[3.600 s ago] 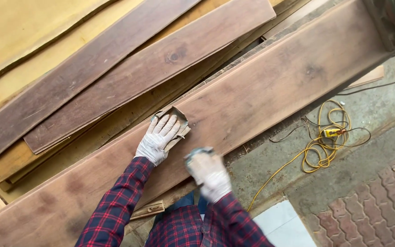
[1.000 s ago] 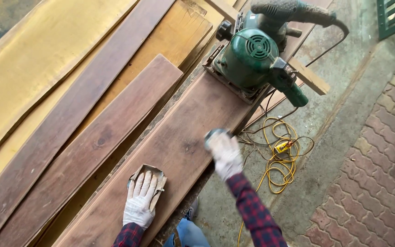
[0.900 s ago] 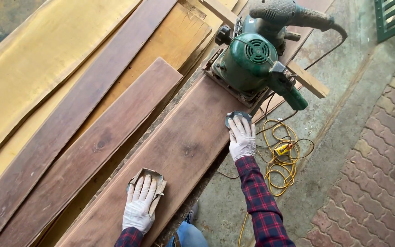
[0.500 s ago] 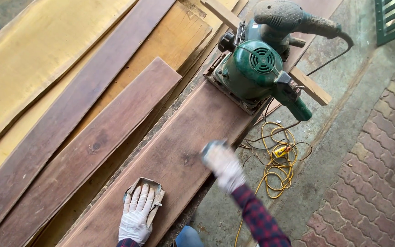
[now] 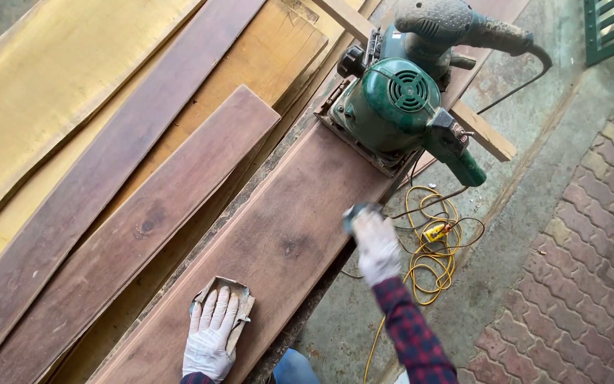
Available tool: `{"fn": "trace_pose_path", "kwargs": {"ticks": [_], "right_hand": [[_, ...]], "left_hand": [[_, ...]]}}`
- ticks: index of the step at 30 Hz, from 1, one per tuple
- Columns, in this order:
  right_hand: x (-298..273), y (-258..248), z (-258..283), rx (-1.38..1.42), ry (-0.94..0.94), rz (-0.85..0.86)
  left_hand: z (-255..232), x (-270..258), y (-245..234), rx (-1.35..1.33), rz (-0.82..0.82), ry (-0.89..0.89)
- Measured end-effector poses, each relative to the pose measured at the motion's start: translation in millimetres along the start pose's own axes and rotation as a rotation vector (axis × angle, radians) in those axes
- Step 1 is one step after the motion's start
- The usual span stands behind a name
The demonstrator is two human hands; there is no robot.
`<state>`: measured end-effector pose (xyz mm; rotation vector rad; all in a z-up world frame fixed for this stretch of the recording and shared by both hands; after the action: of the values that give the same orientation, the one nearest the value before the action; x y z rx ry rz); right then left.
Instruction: The person sands long wooden boards laid on supports. They first run a green electric orbital sander along the surface of a board, then set the sander down and sand the board by hand using a sanding block, rubbing along the wood surface.
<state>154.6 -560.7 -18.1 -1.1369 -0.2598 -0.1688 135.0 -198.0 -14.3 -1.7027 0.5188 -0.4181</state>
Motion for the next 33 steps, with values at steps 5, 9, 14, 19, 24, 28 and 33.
{"fn": "trace_pose_path", "kwargs": {"ticks": [5,9,14,19,24,28,33], "right_hand": [[11.9,-6.9,-18.8,-0.244,-0.026,-0.039],[-0.7,4.4,7.7,-0.216,-0.158,0.112],[31.6,0.1,-50.2,-0.477,0.099,0.052],[-4.3,-4.4,71.7,-0.266,-0.107,0.067],[30.2,-20.7,32.1,-0.112,-0.169,0.008],[44.1,12.3,-18.1,-0.359,0.067,0.203],[-45.2,67.5,142.6,-0.059,0.374,0.940]], "left_hand": [[-0.3,-0.6,0.6,-0.012,0.017,-0.022],[1.7,-1.6,2.8,-0.028,0.040,-0.028],[1.8,0.6,-1.9,-0.002,0.031,-0.023],[0.1,0.9,-3.8,-0.019,0.017,-0.024],[-1.4,0.8,-7.3,-0.035,0.021,-0.019],[-0.7,3.2,-8.7,0.001,0.022,-0.012],[1.4,0.6,-9.3,-0.016,-0.004,-0.034]]}}
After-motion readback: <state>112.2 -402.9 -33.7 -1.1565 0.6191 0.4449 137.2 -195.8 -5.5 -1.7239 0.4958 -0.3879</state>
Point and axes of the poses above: each hand's wrist, its own x-axis towards the middle knuckle, its own y-axis out of the palm, z = x × y, the point moved 7 cm from there along x, towards the middle knuckle, and after that the axes turned 9 degrees about x, right-handed, at the moved point
